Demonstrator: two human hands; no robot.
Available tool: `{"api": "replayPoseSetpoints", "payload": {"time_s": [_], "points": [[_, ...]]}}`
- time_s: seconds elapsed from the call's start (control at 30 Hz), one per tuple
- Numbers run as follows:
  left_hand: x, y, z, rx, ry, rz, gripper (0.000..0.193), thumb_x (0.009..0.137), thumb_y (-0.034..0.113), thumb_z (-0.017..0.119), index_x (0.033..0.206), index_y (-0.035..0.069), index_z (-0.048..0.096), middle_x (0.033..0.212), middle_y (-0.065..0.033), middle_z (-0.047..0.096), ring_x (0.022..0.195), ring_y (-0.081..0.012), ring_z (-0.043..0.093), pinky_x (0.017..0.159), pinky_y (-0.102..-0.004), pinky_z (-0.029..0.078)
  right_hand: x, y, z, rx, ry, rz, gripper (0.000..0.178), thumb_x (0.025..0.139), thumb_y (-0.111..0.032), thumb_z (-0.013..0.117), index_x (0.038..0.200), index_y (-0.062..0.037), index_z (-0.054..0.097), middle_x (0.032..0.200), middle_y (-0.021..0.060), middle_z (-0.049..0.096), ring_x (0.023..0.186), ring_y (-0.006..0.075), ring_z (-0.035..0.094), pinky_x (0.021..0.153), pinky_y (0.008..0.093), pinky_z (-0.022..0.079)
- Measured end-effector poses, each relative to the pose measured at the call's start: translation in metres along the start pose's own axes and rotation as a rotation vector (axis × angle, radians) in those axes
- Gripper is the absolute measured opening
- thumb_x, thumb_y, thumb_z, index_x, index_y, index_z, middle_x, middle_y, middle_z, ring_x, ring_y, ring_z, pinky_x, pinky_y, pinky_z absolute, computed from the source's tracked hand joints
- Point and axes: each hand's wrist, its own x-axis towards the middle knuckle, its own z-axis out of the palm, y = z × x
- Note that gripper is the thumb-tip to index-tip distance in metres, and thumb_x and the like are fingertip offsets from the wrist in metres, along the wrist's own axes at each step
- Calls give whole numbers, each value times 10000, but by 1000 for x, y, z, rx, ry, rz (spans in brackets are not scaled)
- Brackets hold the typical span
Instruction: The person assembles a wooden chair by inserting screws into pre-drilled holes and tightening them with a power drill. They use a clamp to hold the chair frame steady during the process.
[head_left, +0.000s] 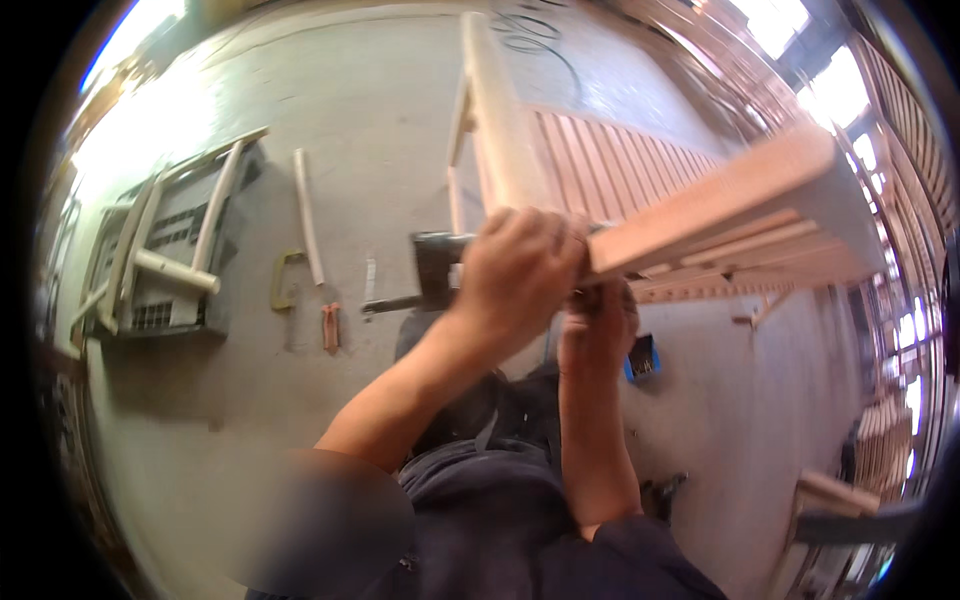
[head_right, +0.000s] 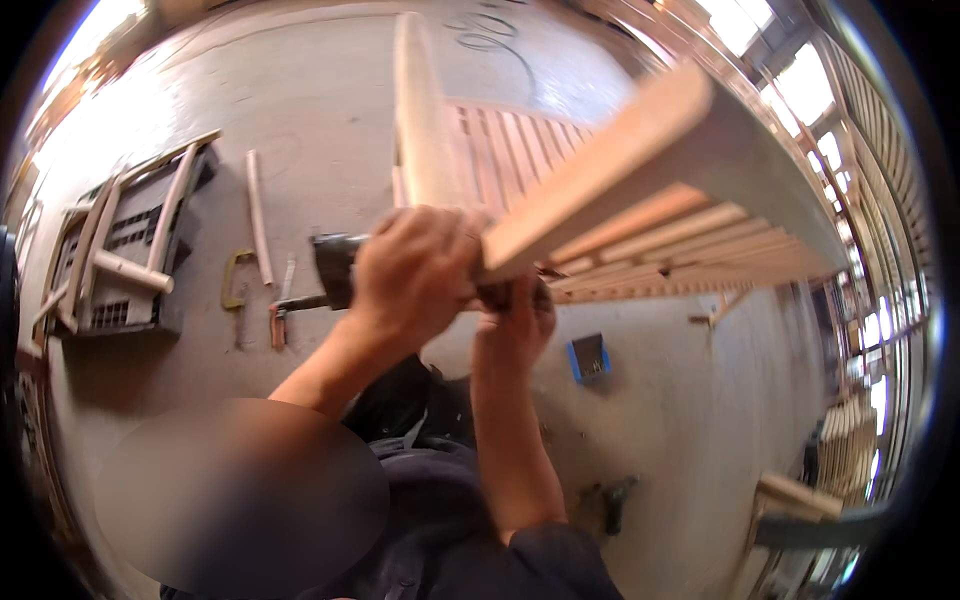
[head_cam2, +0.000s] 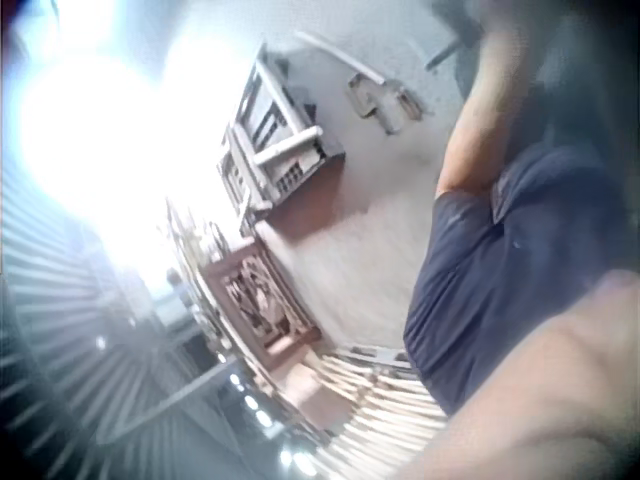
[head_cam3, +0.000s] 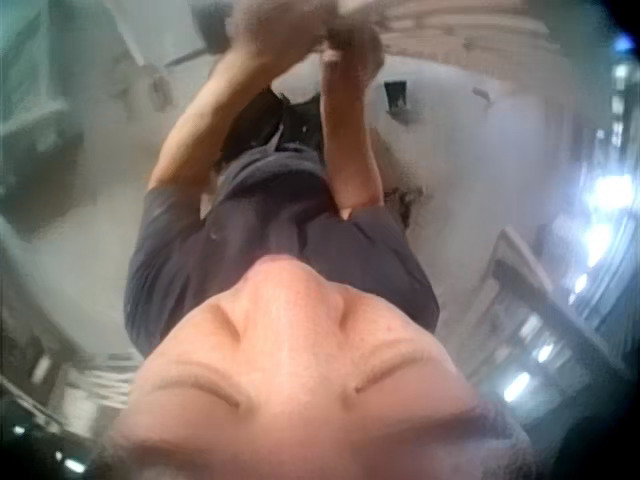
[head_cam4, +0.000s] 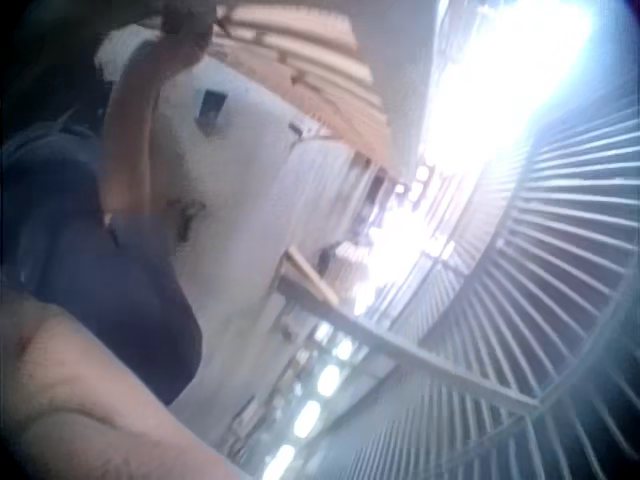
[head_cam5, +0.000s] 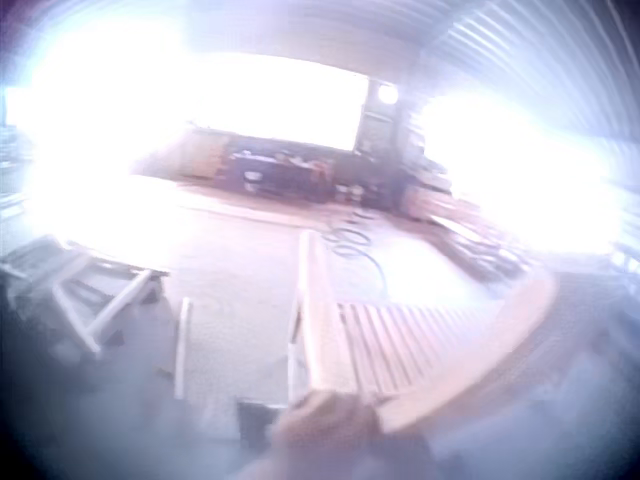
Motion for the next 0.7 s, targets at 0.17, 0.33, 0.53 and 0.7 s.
{"api": "replayPoseSetpoints", "payload": {"time_s": [0.17,0.33,0.53,0.7], "points": [[3,6,-3,11,-47,-47,622,649,320,816,1186,53,653,1077,-80,694,1012,-261,649,918,-393,487,-4,-8,5,29,98,81,223,987,-237,692,1029,-26,633,857,33,645,709,100,572,635,245,460],[9,13,-11,35,-77,-43,634,579,327,891,1101,53,658,1046,-73,677,995,-278,642,895,-407,490,-9,-11,3,-22,56,44,192,1007,-198,655,1041,-9,659,966,83,724,686,106,610,628,238,466],[10,16,-14,108,-184,-51,637,617,291,858,1171,67,640,1056,-56,670,987,-253,631,888,-394,477,-11,-25,14,-177,20,-1,166,1004,-173,654,981,-8,664,835,35,677,625,84,537,569,224,415],[13,23,-12,94,-141,-32,538,582,276,884,1033,96,650,996,-47,656,924,-273,622,839,-416,476,-8,-30,12,-199,43,33,172,978,-166,693,907,-10,675,803,28,679,603,68,513,546,223,396]]}}
